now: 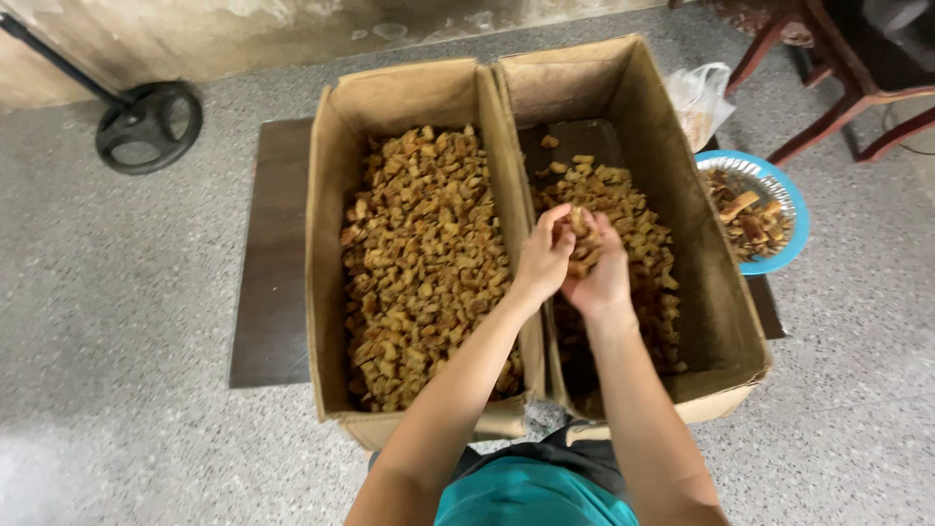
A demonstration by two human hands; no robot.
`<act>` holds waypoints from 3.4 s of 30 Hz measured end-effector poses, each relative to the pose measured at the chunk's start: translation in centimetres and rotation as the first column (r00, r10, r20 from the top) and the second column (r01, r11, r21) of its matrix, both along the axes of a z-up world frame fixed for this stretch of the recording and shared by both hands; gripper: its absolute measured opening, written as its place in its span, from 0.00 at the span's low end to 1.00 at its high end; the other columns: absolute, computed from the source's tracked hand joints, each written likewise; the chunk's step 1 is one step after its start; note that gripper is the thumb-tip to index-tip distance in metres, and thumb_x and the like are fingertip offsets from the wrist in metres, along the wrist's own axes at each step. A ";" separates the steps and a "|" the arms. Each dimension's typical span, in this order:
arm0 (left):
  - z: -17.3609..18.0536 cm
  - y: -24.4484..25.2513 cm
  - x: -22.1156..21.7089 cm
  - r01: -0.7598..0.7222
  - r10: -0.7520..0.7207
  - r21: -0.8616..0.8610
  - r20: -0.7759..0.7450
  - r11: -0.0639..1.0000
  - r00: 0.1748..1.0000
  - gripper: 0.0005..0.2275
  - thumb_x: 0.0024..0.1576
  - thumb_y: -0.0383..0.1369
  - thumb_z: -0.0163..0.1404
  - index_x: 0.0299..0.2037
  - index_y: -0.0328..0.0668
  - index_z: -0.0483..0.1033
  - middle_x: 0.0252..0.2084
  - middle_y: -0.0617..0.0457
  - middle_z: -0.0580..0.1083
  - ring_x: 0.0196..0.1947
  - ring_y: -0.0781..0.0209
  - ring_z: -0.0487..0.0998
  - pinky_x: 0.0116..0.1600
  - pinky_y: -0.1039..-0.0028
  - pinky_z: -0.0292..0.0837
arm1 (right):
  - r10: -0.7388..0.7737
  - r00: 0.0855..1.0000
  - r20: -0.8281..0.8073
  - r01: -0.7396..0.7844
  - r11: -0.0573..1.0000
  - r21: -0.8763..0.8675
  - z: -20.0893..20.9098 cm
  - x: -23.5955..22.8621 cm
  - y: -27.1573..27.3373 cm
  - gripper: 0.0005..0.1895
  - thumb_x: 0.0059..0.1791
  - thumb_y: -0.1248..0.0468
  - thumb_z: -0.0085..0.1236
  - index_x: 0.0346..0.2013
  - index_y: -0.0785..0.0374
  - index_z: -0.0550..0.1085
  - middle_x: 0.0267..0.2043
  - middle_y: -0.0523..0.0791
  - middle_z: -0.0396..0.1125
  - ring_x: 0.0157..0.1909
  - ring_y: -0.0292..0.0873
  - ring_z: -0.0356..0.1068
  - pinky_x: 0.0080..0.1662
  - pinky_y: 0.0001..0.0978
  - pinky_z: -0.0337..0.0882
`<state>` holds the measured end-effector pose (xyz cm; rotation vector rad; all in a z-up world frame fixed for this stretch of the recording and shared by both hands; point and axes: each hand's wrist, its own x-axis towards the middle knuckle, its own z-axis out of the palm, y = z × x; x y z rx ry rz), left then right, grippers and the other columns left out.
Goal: The person sorts small browned food pieces by hand between two cardboard boxes. They pick up individual pieces from one box, turn them over in their hands, and place them into the other box or onto a blue plastic plate.
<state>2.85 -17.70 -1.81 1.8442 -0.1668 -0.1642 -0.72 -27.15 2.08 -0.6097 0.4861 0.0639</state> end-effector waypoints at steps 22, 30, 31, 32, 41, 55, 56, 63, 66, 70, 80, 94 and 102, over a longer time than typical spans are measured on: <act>-1.7 10.8 2.7 -0.093 0.108 0.068 -0.263 0.993 0.959 0.21 0.65 0.40 0.41 0.67 0.42 0.66 0.52 0.36 0.76 0.51 0.41 0.78 0.57 0.50 0.75 | -0.170 0.982 0.080 0.147 0.962 0.231 -5.3 5.3 -5.4 0.07 0.56 0.66 0.53 0.47 0.60 0.65 0.44 0.47 0.62 0.45 0.45 0.64 0.51 0.42 0.70; -2.7 14.2 -5.3 0.298 -0.261 0.876 -0.208 0.380 0.943 0.45 0.53 0.61 0.54 0.74 0.47 0.48 0.74 0.35 0.48 0.71 0.27 0.48 0.70 0.34 0.45 | 0.235 0.967 0.098 -0.248 0.958 0.144 -2.7 -0.9 11.1 0.01 0.53 0.67 0.50 0.37 0.58 0.69 0.30 0.42 0.63 0.32 0.39 0.63 0.38 0.34 0.70; -2.4 14.5 -5.5 0.324 -0.243 0.887 -0.252 0.330 0.937 0.43 0.54 0.61 0.52 0.73 0.45 0.50 0.72 0.39 0.53 0.70 0.32 0.54 0.70 0.36 0.49 | 0.247 0.967 0.067 -0.254 0.956 0.148 -3.4 -0.7 11.3 0.01 0.53 0.67 0.50 0.37 0.58 0.69 0.30 0.42 0.63 0.32 0.39 0.63 0.39 0.34 0.70; -2.2 15.1 -5.7 0.326 -0.236 0.884 -0.256 0.335 0.937 0.43 0.54 0.62 0.52 0.73 0.45 0.51 0.72 0.37 0.54 0.70 0.32 0.56 0.70 0.38 0.50 | 0.258 0.965 0.035 -0.260 0.953 0.152 -4.2 -0.3 11.4 0.01 0.53 0.66 0.51 0.37 0.58 0.69 0.30 0.41 0.63 0.32 0.38 0.62 0.39 0.34 0.70; -2.1 14.6 -5.4 0.364 -0.220 0.888 -0.310 0.280 0.925 0.45 0.52 0.61 0.55 0.72 0.44 0.46 0.68 0.29 0.54 0.59 0.31 0.64 0.63 0.47 0.58 | 0.242 0.963 -0.121 -0.230 0.967 0.110 -7.8 0.6 10.4 0.00 0.53 0.66 0.53 0.38 0.57 0.70 0.31 0.41 0.64 0.32 0.38 0.61 0.41 0.34 0.67; -6.8 14.2 -5.9 0.311 -0.238 0.871 -0.233 0.380 0.943 0.33 0.56 0.51 0.57 0.61 0.31 0.65 0.65 0.35 0.61 0.61 0.39 0.67 0.60 0.57 0.70 | 0.251 0.961 -0.117 -0.242 0.967 0.083 -6.0 -0.3 10.4 0.00 0.53 0.65 0.53 0.38 0.57 0.70 0.30 0.40 0.64 0.33 0.37 0.60 0.40 0.31 0.66; -6.3 14.2 -6.1 0.306 -0.242 0.861 -0.222 0.406 0.945 0.33 0.55 0.49 0.58 0.61 0.30 0.65 0.65 0.34 0.61 0.61 0.39 0.67 0.59 0.57 0.70 | 0.253 0.961 -0.111 -0.244 0.966 0.086 -6.0 -0.4 10.4 0.00 0.53 0.65 0.52 0.38 0.56 0.70 0.30 0.40 0.64 0.32 0.37 0.60 0.40 0.32 0.65; -2.2 17.9 -6.2 0.330 -0.205 0.374 -0.337 0.867 0.919 0.19 0.58 0.37 0.55 0.55 0.33 0.71 0.47 0.42 0.77 0.45 0.56 0.79 0.51 0.69 0.77 | 0.227 0.974 -0.019 -0.222 0.963 0.152 -7.0 0.1 10.0 0.04 0.53 0.63 0.56 0.39 0.58 0.69 0.31 0.41 0.64 0.33 0.38 0.60 0.41 0.32 0.65; 1.1 19.4 -6.0 0.190 -0.144 0.065 -0.434 0.980 0.889 0.18 0.61 0.36 0.55 0.58 0.38 0.71 0.45 0.40 0.74 0.39 0.60 0.74 0.44 0.73 0.73 | 0.213 0.976 -0.043 -0.208 0.973 0.098 -6.9 0.2 10.2 0.06 0.53 0.60 0.57 0.40 0.56 0.70 0.33 0.40 0.65 0.36 0.39 0.61 0.42 0.31 0.65; 4.4 19.9 -5.0 0.208 -0.242 -0.125 -0.426 0.970 0.872 0.23 0.58 0.33 0.54 0.65 0.49 0.67 0.51 0.46 0.76 0.32 0.64 0.71 0.39 0.76 0.73 | 0.336 0.929 -0.154 -0.325 0.941 0.094 -3.8 -0.4 10.6 0.14 0.54 0.52 0.48 0.46 0.57 0.70 0.42 0.45 0.67 0.48 0.44 0.67 0.54 0.41 0.70; 5.5 18.8 -3.7 0.091 -0.066 0.286 -0.096 0.954 0.993 0.24 0.58 0.41 0.56 0.64 0.48 0.68 0.50 0.45 0.79 0.44 0.54 0.85 0.53 0.66 0.78 | 0.451 0.890 0.074 -0.456 0.869 0.194 -1.3 -1.4 10.9 0.33 0.57 0.40 0.32 0.62 0.63 0.65 0.57 0.57 0.64 0.58 0.52 0.69 0.60 0.46 0.74; 5.3 18.1 -3.0 0.047 -0.035 0.192 -0.064 0.980 0.997 0.19 0.59 0.36 0.51 0.61 0.50 0.74 0.42 0.54 0.76 0.34 0.65 0.77 0.42 0.76 0.76 | 0.449 0.868 0.213 -0.493 0.832 0.254 -3.9 -0.9 10.4 0.40 0.58 0.36 0.25 0.62 0.68 0.65 0.53 0.54 0.69 0.55 0.52 0.71 0.59 0.45 0.74; 2.7 19.9 -2.2 -0.522 0.023 -0.762 -0.557 0.383 0.830 0.12 0.66 0.34 0.47 0.53 0.31 0.71 0.40 0.46 0.73 0.38 0.59 0.74 0.43 0.70 0.76 | 0.388 0.915 0.108 -0.403 0.881 0.248 -1.4 -1.4 10.6 0.29 0.57 0.41 0.31 0.58 0.58 0.68 0.54 0.50 0.71 0.55 0.50 0.71 0.59 0.46 0.72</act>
